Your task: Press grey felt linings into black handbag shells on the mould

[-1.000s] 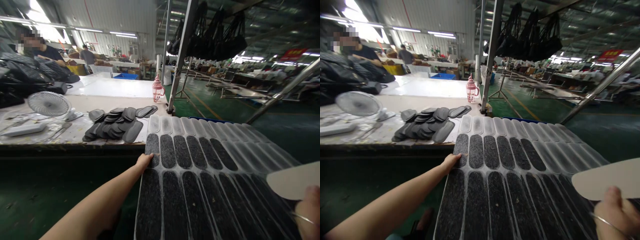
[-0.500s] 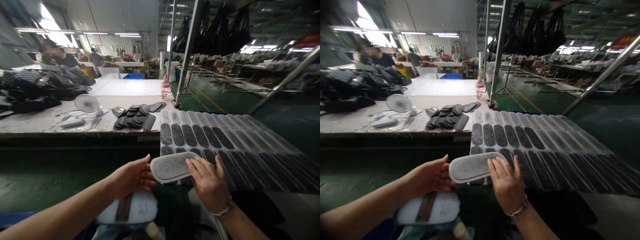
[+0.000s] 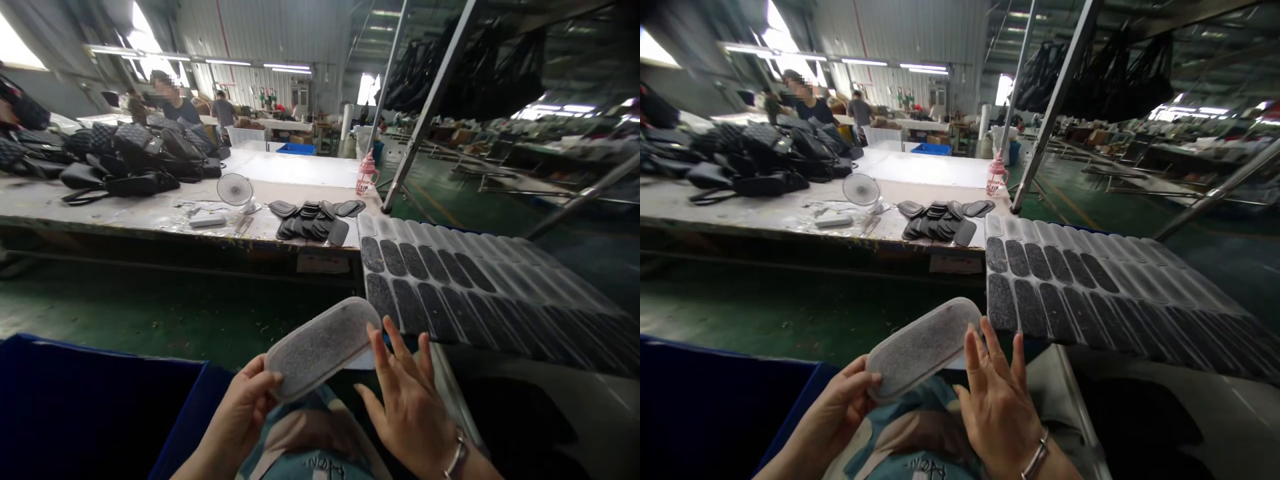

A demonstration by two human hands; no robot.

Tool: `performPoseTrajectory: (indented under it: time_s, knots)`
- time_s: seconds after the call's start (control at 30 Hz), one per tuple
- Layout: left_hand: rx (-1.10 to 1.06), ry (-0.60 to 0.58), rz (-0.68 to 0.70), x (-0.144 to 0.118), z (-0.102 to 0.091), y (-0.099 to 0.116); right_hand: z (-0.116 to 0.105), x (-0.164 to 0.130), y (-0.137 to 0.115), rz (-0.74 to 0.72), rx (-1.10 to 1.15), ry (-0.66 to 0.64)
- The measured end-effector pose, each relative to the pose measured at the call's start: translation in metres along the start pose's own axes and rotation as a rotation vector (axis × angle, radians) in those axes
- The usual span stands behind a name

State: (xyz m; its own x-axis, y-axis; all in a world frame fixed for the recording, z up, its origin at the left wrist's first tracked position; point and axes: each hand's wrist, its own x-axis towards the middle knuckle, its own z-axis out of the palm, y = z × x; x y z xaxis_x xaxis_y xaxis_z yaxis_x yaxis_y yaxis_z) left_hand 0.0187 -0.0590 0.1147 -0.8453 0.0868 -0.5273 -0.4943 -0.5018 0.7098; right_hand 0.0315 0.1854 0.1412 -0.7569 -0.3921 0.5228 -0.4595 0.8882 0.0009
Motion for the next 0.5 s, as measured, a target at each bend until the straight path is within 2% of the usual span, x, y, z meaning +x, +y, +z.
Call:
performPoseTrajectory:
  time_s: [0.13, 0.23, 0.3, 0.37, 0.5]
  knots:
    - [0.029, 0.008, 0.083, -0.009, -0.030, 0.000, -0.019, 0.002, -0.016, 0.003, 0.066, 0.013]
    - [0.045, -0.038, 0.088, -0.012, -0.042, 0.003, -0.021, 0.003, -0.014, 0.121, 0.130, 0.076]
    - [0.043, -0.066, 0.059, -0.012, -0.047, 0.006, -0.018, 0.002, -0.010, 0.233, 0.216, 0.074]
    - [0.036, -0.081, 0.025, -0.010, -0.050, 0.010, -0.014, -0.002, -0.006, 0.360, 0.374, 0.037]
    - [0.058, -0.073, -0.016, -0.004, -0.054, 0.016, -0.006, -0.009, -0.004, 0.641, 0.840, -0.087]
